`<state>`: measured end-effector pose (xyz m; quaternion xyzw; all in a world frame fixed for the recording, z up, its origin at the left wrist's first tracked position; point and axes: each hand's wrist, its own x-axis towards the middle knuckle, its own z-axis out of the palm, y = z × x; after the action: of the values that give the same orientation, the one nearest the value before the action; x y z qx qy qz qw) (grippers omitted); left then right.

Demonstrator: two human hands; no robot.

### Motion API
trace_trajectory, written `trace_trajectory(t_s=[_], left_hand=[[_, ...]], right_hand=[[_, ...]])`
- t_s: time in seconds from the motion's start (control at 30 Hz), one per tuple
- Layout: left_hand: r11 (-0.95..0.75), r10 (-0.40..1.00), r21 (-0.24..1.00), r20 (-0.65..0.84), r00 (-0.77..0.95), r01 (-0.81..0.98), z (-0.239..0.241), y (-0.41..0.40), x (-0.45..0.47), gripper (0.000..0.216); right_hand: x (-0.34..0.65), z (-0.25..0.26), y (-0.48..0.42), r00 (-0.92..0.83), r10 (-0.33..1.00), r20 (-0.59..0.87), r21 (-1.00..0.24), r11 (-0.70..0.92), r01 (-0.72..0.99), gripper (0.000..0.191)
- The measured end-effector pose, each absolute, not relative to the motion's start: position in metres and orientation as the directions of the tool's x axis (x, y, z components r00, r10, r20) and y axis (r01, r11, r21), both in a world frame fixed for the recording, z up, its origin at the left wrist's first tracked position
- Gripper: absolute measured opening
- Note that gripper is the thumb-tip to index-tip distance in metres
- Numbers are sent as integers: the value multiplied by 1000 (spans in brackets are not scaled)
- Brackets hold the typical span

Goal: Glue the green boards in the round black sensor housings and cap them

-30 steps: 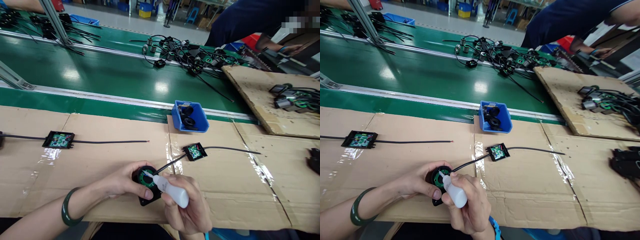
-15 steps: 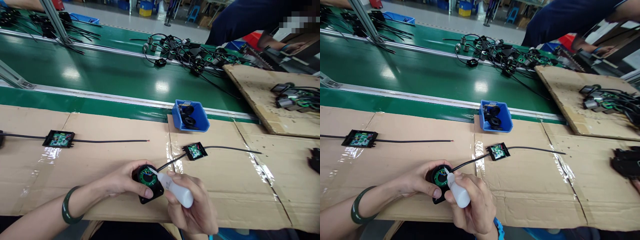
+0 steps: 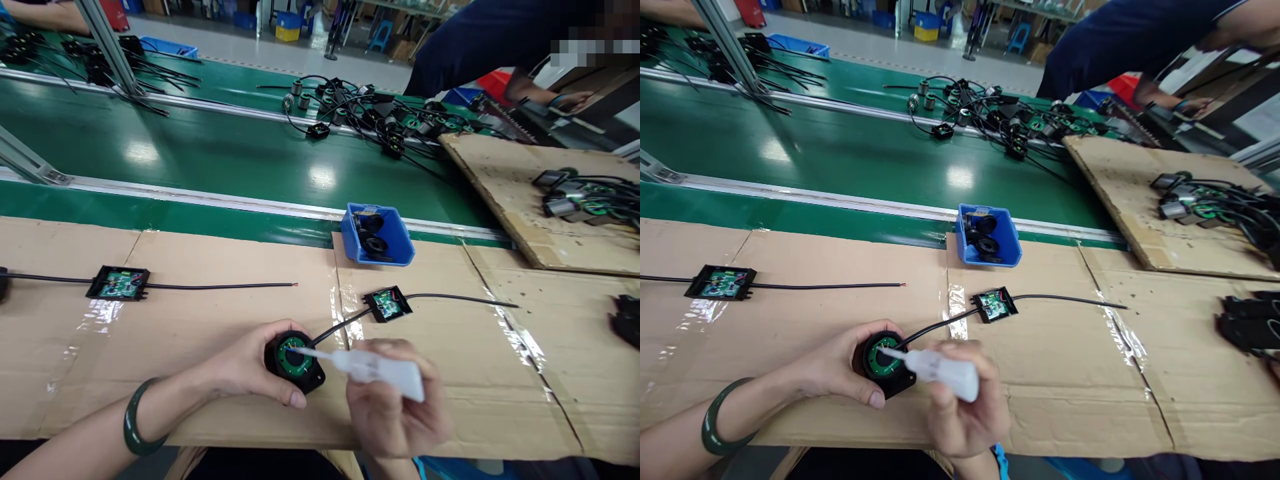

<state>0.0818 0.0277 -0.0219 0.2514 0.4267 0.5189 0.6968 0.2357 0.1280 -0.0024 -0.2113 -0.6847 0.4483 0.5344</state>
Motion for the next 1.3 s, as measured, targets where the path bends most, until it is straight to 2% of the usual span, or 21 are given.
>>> trace_trajectory(t_s=[0.07,0.13,0.23,0.37,0.5,0.67,0.93,1.03,1.17,1.3], left_hand=[[233,966,923,-255,-34,-307,-23,27,84,60],[147,975,989,-151,-162,-37,-23,28,84,55],[91,971,959,-27,-236,267,-22,31,81,50],[67,970,872,57,-236,486,-26,38,72,52],[72,976,853,47,-213,517,-33,41,68,55],[97,974,857,24,-227,507,-40,42,68,60],[101,977,856,10,-212,508,-41,41,68,65],[102,981,850,1,-195,516,-41,42,66,69],[77,985,850,17,-174,521,-43,41,66,74],[69,986,876,13,-166,477,-40,34,62,86]], right_hand=[[233,0,143,-242,873,423,-891,353,-284,14],[227,6,163,-253,920,298,-915,200,-351,11],[214,15,195,-313,940,137,-928,11,-374,20],[179,12,227,-437,899,-20,-952,-151,-268,38],[128,-11,244,-534,844,-41,-982,-133,-134,38],[72,-46,268,-542,840,-24,-999,-39,-17,23],[56,-70,284,-543,840,-21,-988,65,138,7],[66,-64,282,-569,822,-20,-988,72,139,14],[90,-41,280,-544,839,-23,-993,43,107,39],[140,-8,268,-516,855,50,-997,69,18,37]])
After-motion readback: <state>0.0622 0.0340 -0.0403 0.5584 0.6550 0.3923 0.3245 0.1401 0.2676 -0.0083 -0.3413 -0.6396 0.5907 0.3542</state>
